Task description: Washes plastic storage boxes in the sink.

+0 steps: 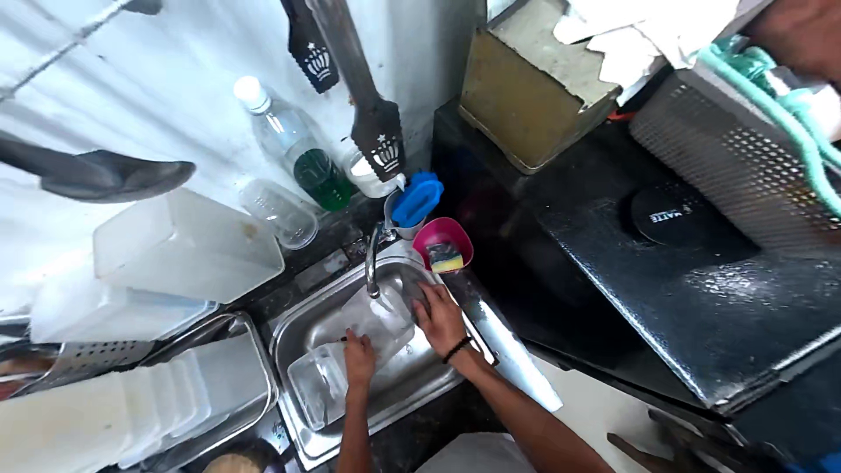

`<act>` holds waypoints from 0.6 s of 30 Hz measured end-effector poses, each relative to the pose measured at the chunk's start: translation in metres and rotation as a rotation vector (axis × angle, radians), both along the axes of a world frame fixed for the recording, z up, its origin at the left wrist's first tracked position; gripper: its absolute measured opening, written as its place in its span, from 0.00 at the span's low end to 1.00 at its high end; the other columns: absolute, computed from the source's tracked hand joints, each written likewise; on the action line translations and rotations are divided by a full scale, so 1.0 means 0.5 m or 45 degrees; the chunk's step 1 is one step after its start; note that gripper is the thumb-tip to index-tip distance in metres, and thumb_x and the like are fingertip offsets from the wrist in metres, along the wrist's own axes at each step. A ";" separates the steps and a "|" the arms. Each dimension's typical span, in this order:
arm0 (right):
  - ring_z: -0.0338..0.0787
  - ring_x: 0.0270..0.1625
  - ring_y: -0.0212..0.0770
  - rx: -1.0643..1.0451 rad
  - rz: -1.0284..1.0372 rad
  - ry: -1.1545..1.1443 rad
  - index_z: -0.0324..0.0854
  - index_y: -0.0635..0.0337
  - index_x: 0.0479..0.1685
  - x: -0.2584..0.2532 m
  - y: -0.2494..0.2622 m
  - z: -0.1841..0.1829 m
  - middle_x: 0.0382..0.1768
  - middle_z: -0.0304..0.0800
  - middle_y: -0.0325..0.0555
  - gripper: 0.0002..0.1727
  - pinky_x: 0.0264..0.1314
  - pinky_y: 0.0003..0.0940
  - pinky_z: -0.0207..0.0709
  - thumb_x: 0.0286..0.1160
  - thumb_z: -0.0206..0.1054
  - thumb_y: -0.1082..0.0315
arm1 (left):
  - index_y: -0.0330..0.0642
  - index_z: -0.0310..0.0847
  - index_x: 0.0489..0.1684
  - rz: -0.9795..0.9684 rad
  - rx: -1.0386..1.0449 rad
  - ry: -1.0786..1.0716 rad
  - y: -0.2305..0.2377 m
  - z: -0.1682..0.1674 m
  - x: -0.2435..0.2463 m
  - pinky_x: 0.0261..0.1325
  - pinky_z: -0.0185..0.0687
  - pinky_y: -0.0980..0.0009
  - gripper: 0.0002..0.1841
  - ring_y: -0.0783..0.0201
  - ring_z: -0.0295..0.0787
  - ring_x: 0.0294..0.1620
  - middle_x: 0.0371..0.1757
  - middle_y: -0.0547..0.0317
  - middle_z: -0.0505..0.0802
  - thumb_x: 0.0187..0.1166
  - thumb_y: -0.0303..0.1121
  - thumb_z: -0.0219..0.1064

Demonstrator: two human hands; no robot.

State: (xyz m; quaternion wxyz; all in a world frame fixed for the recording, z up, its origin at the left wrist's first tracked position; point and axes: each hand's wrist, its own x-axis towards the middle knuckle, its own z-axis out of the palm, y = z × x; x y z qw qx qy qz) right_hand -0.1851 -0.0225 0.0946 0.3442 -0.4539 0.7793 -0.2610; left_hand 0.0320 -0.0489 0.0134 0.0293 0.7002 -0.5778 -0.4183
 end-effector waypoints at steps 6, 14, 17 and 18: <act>0.77 0.79 0.59 -0.193 0.238 0.228 0.85 0.51 0.72 0.047 -0.244 -0.051 0.78 0.77 0.59 0.23 0.79 0.54 0.74 0.75 0.69 0.72 | 0.28 0.54 0.88 -0.037 -0.027 -0.075 -0.005 -0.001 -0.029 0.60 0.85 0.44 0.31 0.41 0.93 0.49 0.47 0.32 0.91 0.90 0.37 0.55; 0.87 0.65 0.68 -0.018 0.266 0.274 0.84 0.58 0.70 0.056 -0.318 -0.099 0.74 0.79 0.66 0.20 0.67 0.63 0.80 0.82 0.66 0.66 | 0.30 0.57 0.87 0.032 -0.056 -0.116 0.002 -0.006 -0.039 0.63 0.84 0.44 0.29 0.40 0.93 0.53 0.48 0.33 0.92 0.91 0.36 0.53; 0.86 0.68 0.65 -0.018 0.195 0.288 0.84 0.59 0.71 0.054 -0.278 -0.093 0.72 0.83 0.61 0.22 0.69 0.63 0.79 0.77 0.68 0.71 | 0.29 0.55 0.87 0.060 0.023 -0.109 -0.001 0.046 -0.060 0.65 0.82 0.43 0.29 0.39 0.91 0.57 0.53 0.32 0.91 0.91 0.34 0.53; 0.85 0.71 0.63 -0.008 0.193 0.315 0.84 0.59 0.70 0.058 -0.261 -0.088 0.72 0.84 0.59 0.23 0.71 0.61 0.79 0.74 0.68 0.74 | 0.30 0.55 0.88 0.063 0.045 -0.113 -0.003 0.060 -0.064 0.65 0.82 0.43 0.28 0.38 0.90 0.57 0.54 0.32 0.91 0.91 0.34 0.53</act>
